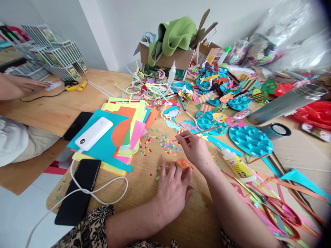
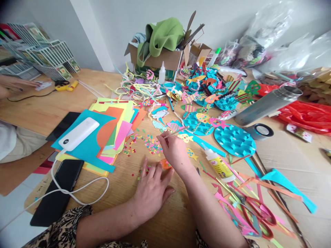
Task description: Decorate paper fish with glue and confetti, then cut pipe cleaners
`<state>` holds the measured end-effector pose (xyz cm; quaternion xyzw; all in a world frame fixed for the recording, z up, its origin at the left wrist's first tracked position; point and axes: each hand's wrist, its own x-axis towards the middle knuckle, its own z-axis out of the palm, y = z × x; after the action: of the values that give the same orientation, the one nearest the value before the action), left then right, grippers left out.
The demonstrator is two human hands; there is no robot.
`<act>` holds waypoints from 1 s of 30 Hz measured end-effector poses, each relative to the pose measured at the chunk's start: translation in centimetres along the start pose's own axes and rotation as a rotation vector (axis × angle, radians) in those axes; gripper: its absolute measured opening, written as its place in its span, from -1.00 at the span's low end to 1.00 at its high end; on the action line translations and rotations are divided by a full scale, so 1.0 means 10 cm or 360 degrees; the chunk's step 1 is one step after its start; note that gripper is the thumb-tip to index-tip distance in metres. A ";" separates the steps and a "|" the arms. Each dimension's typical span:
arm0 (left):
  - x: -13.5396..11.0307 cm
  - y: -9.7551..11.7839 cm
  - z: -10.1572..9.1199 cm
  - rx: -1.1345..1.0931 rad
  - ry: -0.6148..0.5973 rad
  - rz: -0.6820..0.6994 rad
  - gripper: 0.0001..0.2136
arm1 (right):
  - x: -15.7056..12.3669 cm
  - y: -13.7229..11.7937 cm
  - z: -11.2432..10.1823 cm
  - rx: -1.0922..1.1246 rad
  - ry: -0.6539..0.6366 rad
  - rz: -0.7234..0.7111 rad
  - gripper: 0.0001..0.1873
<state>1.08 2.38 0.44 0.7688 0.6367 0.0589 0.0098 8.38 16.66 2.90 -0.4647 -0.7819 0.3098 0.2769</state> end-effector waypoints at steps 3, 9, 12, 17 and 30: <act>0.00 0.00 0.00 -0.0005 -0.0003 0.0004 -0.46 | 0.00 0.00 0.00 -0.0007 -0.0062 0.0035 -0.77; -0.01 0.00 0.01 -0.0032 0.0000 0.0000 -0.48 | 0.01 0.01 0.03 -0.0035 -0.0043 0.0027 -0.74; 0.00 0.00 0.02 -0.0039 -0.0009 -0.0004 -0.47 | 0.01 0.04 0.04 -0.0040 0.0026 -0.0042 -0.69; 0.00 0.00 0.02 -0.0032 -0.0003 -0.0006 -0.45 | 0.02 0.04 0.05 -0.0092 0.0057 -0.0108 -0.71; 0.01 0.00 0.00 -0.0036 -0.0013 -0.0003 -0.47 | 0.00 0.03 0.04 -0.0174 0.0007 -0.0097 -0.79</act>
<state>1.05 2.52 0.43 0.7683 0.6366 0.0629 0.0210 8.22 16.72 2.44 -0.4556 -0.8110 0.2571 0.2621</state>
